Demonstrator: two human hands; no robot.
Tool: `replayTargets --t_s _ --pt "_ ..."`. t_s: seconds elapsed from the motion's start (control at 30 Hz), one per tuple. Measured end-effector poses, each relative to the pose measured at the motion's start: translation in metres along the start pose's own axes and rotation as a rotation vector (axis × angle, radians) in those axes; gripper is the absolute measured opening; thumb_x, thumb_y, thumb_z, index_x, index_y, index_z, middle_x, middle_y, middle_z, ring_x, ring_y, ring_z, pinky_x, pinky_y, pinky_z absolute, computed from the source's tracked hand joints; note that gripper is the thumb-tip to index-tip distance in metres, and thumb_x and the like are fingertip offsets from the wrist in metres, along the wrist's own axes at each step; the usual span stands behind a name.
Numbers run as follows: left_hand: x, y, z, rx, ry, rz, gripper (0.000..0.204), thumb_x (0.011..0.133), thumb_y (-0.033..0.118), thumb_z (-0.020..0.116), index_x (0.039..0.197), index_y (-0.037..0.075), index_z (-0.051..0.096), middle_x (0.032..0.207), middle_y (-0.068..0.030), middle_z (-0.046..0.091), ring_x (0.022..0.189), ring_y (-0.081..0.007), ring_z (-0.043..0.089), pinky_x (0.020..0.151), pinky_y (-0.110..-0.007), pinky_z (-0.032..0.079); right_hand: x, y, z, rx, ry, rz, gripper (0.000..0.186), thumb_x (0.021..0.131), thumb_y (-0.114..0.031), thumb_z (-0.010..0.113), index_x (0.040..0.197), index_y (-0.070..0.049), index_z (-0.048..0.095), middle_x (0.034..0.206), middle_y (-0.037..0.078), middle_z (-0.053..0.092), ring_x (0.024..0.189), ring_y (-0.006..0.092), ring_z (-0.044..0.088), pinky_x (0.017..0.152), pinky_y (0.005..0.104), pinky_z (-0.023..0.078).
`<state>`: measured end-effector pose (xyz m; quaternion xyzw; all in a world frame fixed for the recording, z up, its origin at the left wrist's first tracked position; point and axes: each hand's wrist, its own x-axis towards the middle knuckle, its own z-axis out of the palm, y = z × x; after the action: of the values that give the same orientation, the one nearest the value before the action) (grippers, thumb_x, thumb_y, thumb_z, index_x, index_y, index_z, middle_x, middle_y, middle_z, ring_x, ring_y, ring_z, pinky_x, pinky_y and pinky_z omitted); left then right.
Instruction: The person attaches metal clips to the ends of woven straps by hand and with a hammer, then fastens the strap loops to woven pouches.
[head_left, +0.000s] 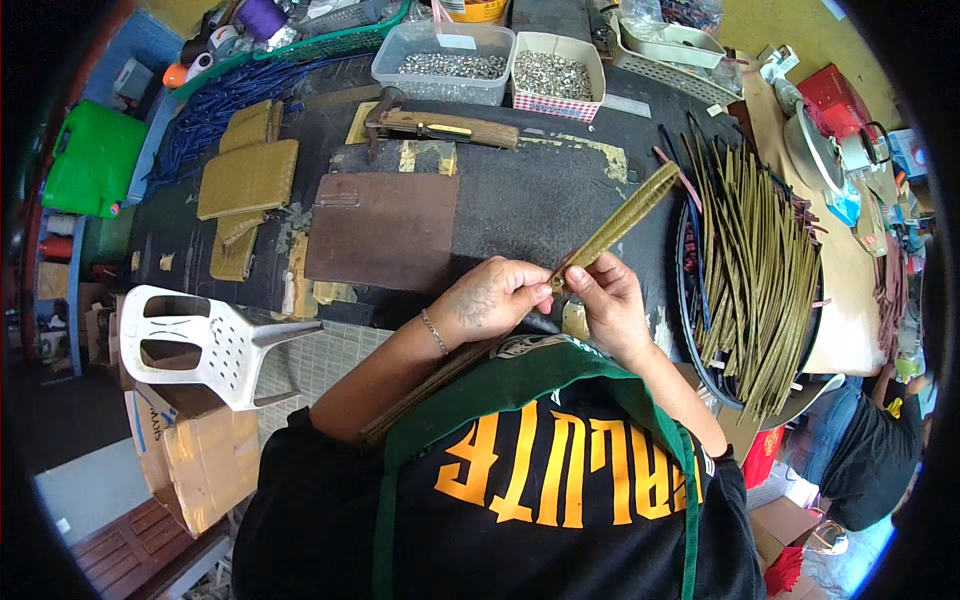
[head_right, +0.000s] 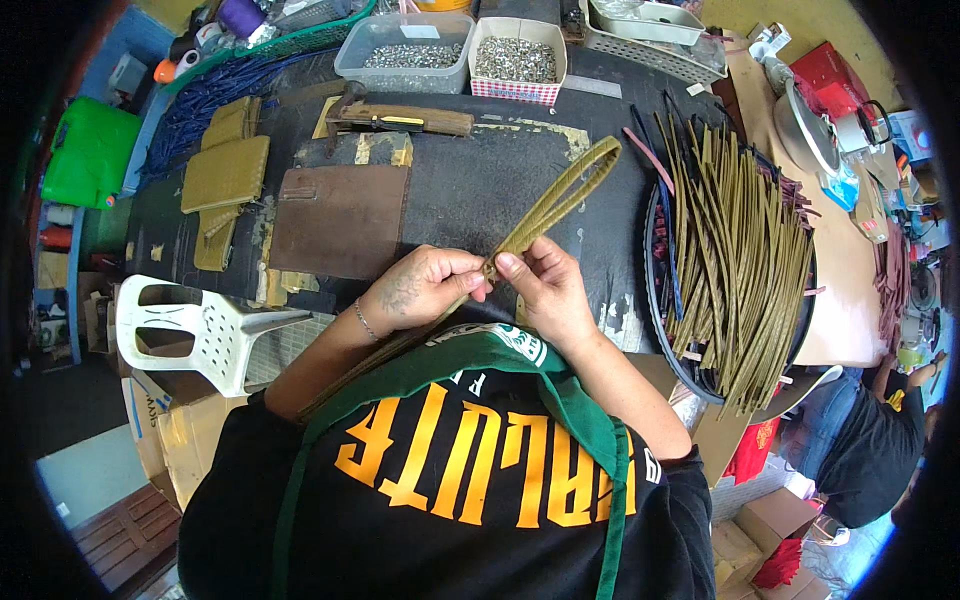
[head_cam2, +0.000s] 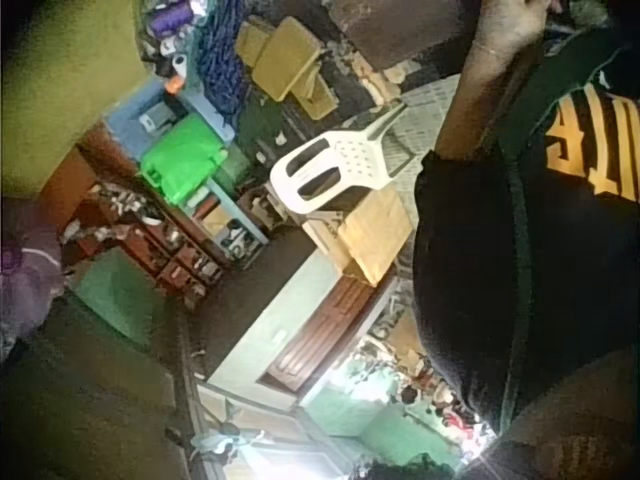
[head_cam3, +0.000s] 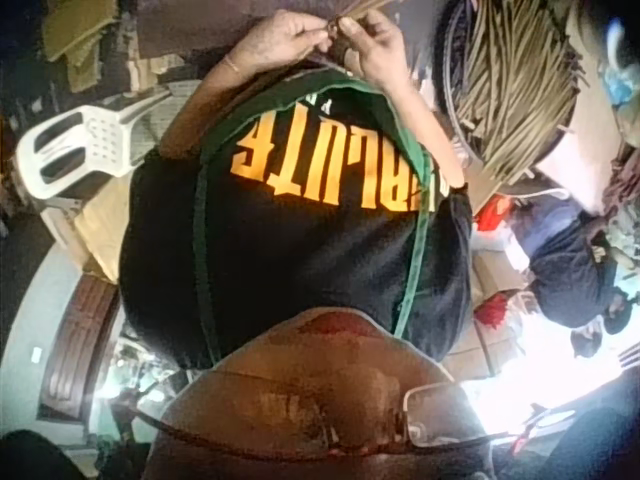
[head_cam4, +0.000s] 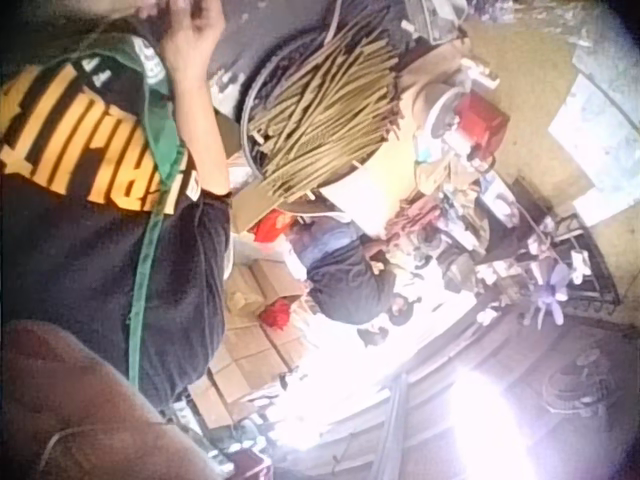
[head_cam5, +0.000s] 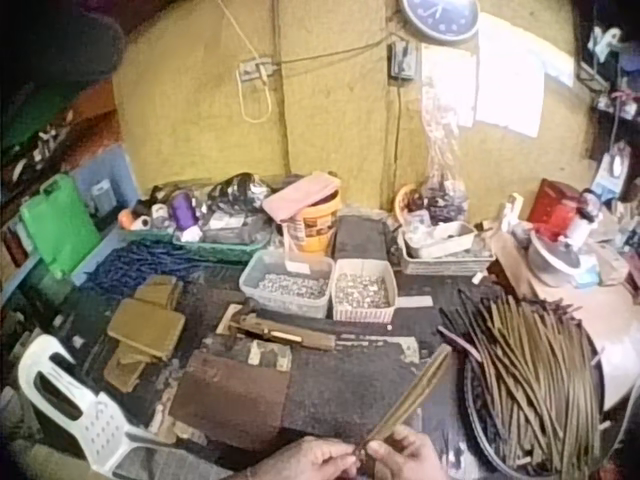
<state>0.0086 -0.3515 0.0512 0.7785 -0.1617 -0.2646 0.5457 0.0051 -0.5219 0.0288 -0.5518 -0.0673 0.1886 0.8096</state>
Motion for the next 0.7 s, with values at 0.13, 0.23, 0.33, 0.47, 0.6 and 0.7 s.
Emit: replayTargets --t_s 0.13,0.23,0.33,0.47,0.6,0.7 --pt "0.001 0.0 0.002 -0.018 0.037 -0.003 0.018 0.082 0.012 0.045 0.077 -0.001 0.057 0.07 -0.0027 0.058 0.066 -0.0067 0.05 0.063 -0.022 0.041 0.001 0.002 0.003 -0.035 0.059 -0.01 0.017 0.081 -0.009 0.049 0.095 0.001 0.05 0.082 0.004 0.055 0.074 0.0099 0.05 0.069 0.0226 0.041" --pt "0.002 -0.003 0.001 -0.111 0.058 -0.001 0.017 0.082 0.011 0.045 0.082 -0.001 0.057 0.071 -0.003 0.058 0.067 -0.0068 0.051 0.064 -0.021 0.041 0.004 0.0 0.004 0.026 0.049 0.023 0.021 0.082 -0.011 0.048 0.099 0.002 0.049 0.082 0.004 0.055 0.074 0.0098 0.05 0.069 0.0223 0.04" --pt "0.005 -0.002 -0.001 -0.153 0.073 -0.036 0.016 0.082 0.01 0.045 0.085 -0.001 0.057 0.072 -0.0031 0.058 0.068 -0.0069 0.051 0.065 -0.021 0.041 0.007 -0.002 0.003 0.1 0.044 0.062 0.024 0.082 -0.012 0.047 0.101 0.003 0.048 0.082 0.004 0.055 0.075 0.01 0.051 0.069 0.0222 0.04" --pt "0.004 -0.003 -0.002 -0.087 0.1 -0.005 0.016 0.081 0.012 0.047 0.084 -0.001 0.057 0.072 -0.0036 0.057 0.067 -0.0081 0.05 0.062 -0.022 0.041 0.007 -0.004 0.007 0.084 0.022 0.04 0.023 0.081 -0.01 0.049 0.1 0.002 0.048 0.083 0.004 0.055 0.075 0.0093 0.051 0.07 0.0216 0.04" --pt "0.0 -0.013 0.004 0.184 0.126 0.193 0.015 0.08 0.013 0.049 0.08 0.0 0.057 0.069 -0.0107 0.052 0.067 -0.0134 0.052 0.061 -0.026 0.041 -0.005 -0.008 0.015 -0.387 0.258 -0.087 0.013 0.069 -0.003 0.063 0.07 0.0 0.051 0.06 -0.002 0.05 0.056 0.0038 0.044 0.05 0.0174 0.037" --pt "-0.001 -0.007 0.005 -0.049 -0.014 0.096 0.023 0.081 0.015 0.05 0.097 -0.002 0.05 0.087 -0.0097 0.054 0.083 -0.0135 0.051 0.071 -0.026 0.042 -0.015 -0.013 0.011 -0.532 0.281 -0.176 0.014 0.067 -0.004 0.064 0.07 0.001 0.051 0.059 0.0 0.05 0.057 0.0049 0.045 0.052 0.0184 0.039"
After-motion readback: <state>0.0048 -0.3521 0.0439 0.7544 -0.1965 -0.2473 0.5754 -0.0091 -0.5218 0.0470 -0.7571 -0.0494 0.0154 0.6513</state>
